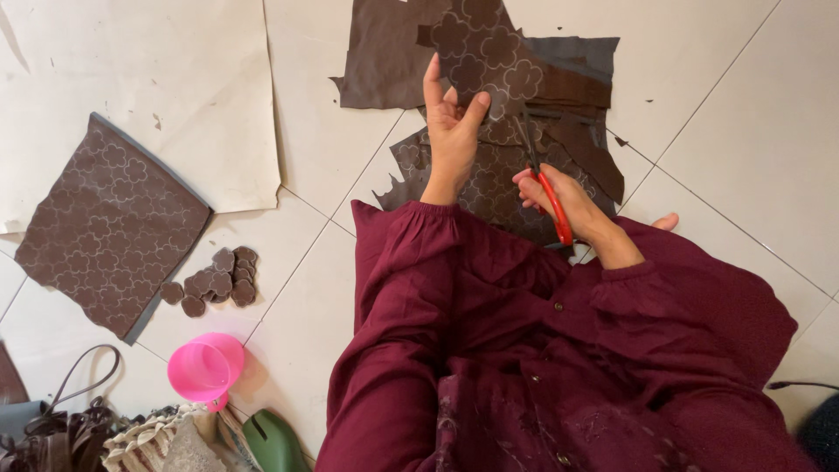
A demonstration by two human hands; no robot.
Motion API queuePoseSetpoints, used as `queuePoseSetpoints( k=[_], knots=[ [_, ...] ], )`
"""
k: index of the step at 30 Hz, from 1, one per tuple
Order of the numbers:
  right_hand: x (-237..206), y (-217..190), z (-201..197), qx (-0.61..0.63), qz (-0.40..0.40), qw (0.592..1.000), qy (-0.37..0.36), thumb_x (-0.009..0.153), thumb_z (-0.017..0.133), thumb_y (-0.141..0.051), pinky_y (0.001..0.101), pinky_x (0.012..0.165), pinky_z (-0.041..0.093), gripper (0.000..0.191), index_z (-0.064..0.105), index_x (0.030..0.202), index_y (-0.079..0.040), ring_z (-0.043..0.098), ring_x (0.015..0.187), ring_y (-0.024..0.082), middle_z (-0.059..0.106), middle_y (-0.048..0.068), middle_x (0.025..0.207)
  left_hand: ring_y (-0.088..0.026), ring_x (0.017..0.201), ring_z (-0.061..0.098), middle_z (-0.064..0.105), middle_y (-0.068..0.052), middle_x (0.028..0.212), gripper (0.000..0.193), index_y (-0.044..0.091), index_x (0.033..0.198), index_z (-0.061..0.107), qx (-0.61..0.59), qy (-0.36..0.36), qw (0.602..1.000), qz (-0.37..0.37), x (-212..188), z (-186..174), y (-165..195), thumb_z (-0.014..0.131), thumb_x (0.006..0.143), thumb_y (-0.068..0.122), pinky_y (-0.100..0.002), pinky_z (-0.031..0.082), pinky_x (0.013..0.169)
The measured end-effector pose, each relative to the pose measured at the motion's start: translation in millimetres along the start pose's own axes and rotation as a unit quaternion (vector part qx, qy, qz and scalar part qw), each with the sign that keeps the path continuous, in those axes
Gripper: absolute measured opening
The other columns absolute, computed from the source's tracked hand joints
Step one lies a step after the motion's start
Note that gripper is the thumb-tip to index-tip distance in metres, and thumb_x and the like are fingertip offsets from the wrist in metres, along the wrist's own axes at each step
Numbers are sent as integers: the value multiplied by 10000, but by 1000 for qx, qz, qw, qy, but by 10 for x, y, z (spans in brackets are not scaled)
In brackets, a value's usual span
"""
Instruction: The person sits on a tiled floor and uses red-handled scissors to cut small, cloud-shaped pieces from a brown patterned fabric. The person holds the fabric with the left hand and cuts with the right hand, placing the finished pieces in a pile nearby.
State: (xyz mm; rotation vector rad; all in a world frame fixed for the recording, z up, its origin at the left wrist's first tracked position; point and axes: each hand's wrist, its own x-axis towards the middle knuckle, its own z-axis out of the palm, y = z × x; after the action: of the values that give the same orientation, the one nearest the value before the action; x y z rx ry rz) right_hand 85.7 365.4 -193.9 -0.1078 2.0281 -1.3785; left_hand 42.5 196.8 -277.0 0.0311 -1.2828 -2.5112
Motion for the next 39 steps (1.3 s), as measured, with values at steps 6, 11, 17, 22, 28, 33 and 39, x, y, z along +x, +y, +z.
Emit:
queuePoseSetpoints(
  k=[6, 11, 17, 22, 28, 33, 39],
  knots=[
    [-23, 42, -48, -1, -67, 998, -5, 1067, 528, -388, 285, 800, 526, 404, 640, 1217, -31, 597, 861, 119, 602, 26, 927, -162, 1242, 612, 592, -143, 1426, 836, 179, 1663, 177, 7, -79, 997, -18, -70, 115, -28, 601, 1011, -126, -295, 524, 1049],
    [-5, 91, -63, 53, -64, 996, -20, 1062, 502, -427, 265, 700, 494, 438, 635, 1190, -30, 569, 793, 102, 584, 3, 869, -159, 1291, 560, 544, -137, 1462, 828, 178, 1670, 194, 37, -90, 995, -17, -91, 151, 19, 591, 1017, -138, -290, 490, 1080],
    [-7, 153, -94, 83, -56, 995, -14, 1044, 490, -539, 256, 665, 498, 533, 637, 1125, -33, 570, 727, 98, 574, -8, 807, -187, 1361, 457, 413, -150, 1539, 806, 160, 1647, 210, 127, -96, 987, 36, -102, 187, 30, 586, 1002, -144, -321, 407, 1118],
    [-14, 183, -104, 70, -62, 996, -12, 1037, 477, -561, 257, 628, 492, 551, 640, 1077, -36, 572, 684, 97, 571, -9, 776, -151, 1437, 405, 344, -95, 1611, 793, 168, 1666, 172, 120, -100, 988, 12, -120, 171, 23, 562, 1035, -112, -307, 425, 1163],
    [-19, 199, -107, 41, -54, 998, -4, 1039, 470, -559, 257, 591, 481, 554, 640, 1053, -33, 558, 649, 98, 556, -7, 750, -192, 1321, 531, 434, -106, 1496, 985, 167, 1645, 140, 98, -95, 991, 11, -139, 164, -15, 721, 901, -116, -345, 505, 1105],
    [-41, 203, -125, 47, -69, 996, -15, 1042, 443, -585, 255, 552, 450, 582, 633, 1030, -34, 548, 611, 99, 551, 0, 729, -204, 1290, 587, 545, -123, 1408, 1012, 185, 1677, 111, 51, -92, 994, -22, -147, 169, -28, 709, 922, -125, -353, 532, 1096],
    [-39, 176, -131, 50, -81, 995, -17, 1041, 435, -609, 254, 531, 457, 592, 617, 953, -53, 544, 580, 100, 548, 2, 700, -206, 1287, 578, 514, -116, 1425, 997, 195, 1671, 102, 12, -82, 996, -35, -149, 203, -13, 685, 936, -140, -351, 543, 1074]
  ],
)
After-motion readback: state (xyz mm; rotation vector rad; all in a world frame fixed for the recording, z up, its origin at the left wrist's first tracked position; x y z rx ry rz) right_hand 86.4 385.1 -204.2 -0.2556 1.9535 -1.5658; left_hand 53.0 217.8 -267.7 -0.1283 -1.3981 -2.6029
